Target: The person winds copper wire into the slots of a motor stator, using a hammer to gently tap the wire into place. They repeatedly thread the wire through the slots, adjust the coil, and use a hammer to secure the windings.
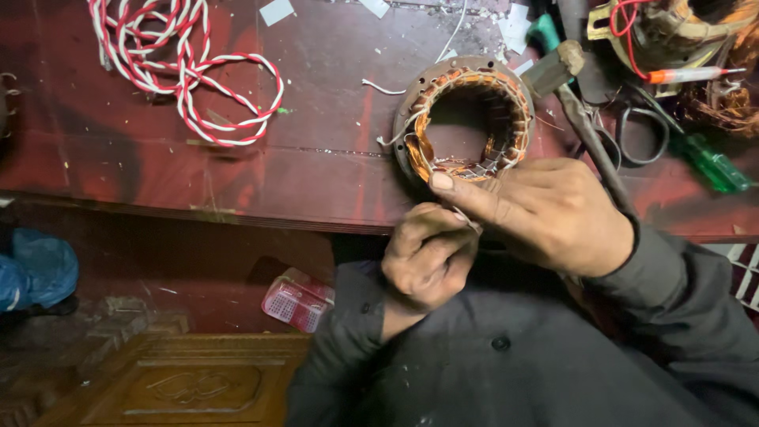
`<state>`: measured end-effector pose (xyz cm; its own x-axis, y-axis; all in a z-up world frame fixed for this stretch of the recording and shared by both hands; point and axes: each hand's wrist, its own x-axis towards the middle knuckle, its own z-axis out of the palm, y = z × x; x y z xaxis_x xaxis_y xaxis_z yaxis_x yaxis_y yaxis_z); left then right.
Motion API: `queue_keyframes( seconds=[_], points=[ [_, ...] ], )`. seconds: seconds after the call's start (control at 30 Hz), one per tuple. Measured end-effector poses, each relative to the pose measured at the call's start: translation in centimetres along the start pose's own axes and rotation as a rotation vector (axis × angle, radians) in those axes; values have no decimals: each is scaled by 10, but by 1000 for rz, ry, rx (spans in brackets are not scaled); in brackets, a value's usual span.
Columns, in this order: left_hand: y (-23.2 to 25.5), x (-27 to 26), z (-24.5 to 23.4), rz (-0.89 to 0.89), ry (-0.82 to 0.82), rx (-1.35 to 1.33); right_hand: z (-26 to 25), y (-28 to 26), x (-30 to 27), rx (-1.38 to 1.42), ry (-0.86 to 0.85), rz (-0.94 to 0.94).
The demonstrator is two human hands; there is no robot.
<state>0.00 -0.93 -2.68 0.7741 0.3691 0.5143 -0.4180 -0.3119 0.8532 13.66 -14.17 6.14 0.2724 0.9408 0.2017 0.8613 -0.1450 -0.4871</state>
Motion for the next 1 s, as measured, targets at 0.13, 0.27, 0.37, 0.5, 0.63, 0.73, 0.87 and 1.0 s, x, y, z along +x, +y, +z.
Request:
queue_keyframes(
  seconds=[0.13,0.27,0.37,0.5,0.63,0.73,0.87,1.0],
  points=[
    [7,5,-5,-4,-45,84,10,2,-6,2,55,-33],
    [17,9,-10,-142,4,169,24,-11,-16,288,322,231],
    [21,7,-5,-331,40,17,32,-24,-27,514,443,340],
    [19,1,3,-580,50,-295,37,-19,-39,265,219,-55],
    [13,-3,-2,-816,34,-716,36,-10,-37,-63,139,-292],
    [11,-4,-2,-787,23,-709,25,-12,-32,27,96,-264],
    [13,-3,-3,-795,-12,-555,20,-23,-22,50,335,85],
    [16,-1,-6,-753,-13,-520,27,-26,-17,-76,380,357]
  ],
)
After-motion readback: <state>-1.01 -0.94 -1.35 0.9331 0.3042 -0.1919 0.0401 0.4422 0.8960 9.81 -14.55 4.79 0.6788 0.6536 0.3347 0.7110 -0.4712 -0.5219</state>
